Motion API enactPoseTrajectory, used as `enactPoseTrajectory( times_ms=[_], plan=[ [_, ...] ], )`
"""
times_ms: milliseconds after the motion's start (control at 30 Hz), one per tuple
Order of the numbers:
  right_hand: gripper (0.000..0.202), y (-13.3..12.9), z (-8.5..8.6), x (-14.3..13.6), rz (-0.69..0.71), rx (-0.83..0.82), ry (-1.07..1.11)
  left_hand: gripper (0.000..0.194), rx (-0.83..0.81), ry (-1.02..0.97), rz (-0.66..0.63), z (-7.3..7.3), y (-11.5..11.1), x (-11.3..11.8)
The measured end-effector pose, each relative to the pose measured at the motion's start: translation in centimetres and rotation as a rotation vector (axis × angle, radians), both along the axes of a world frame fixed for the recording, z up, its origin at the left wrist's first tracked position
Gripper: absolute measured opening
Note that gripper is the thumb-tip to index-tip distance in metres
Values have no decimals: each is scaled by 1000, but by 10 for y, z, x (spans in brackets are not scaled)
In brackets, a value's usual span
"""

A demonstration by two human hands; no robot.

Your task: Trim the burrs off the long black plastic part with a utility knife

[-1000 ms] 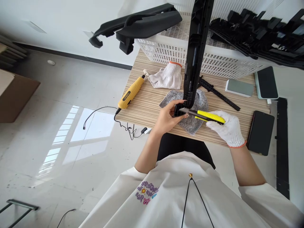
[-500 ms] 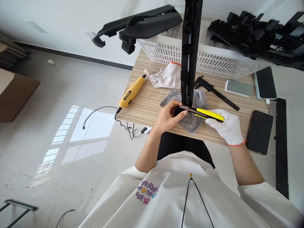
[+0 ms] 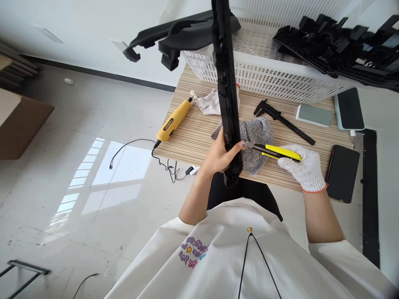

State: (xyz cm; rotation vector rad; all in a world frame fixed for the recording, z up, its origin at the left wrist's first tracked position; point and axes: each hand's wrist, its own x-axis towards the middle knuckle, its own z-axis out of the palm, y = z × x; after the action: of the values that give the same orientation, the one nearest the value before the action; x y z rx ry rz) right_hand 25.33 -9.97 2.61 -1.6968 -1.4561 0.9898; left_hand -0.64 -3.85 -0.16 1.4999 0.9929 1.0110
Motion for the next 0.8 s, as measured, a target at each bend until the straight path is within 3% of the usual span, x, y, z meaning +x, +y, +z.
enactPoseTrajectory(
  times_ms=[100, 267, 500, 800],
  plan=[
    [31, 1, 3, 1, 53, -12, -29, 39, -99, -47, 4, 2, -1, 0],
    [30, 0, 3, 0, 247, 5, -149, 38, -97, -58, 16, 4, -2, 0],
    [29, -2, 2, -6, 215, 55, -202, 40, -172, -126, -8, 4, -3, -2],
    [33, 0, 0, -9, 100, 52, -126, 40, -111, -79, 40, 3, -3, -1]
  ],
)
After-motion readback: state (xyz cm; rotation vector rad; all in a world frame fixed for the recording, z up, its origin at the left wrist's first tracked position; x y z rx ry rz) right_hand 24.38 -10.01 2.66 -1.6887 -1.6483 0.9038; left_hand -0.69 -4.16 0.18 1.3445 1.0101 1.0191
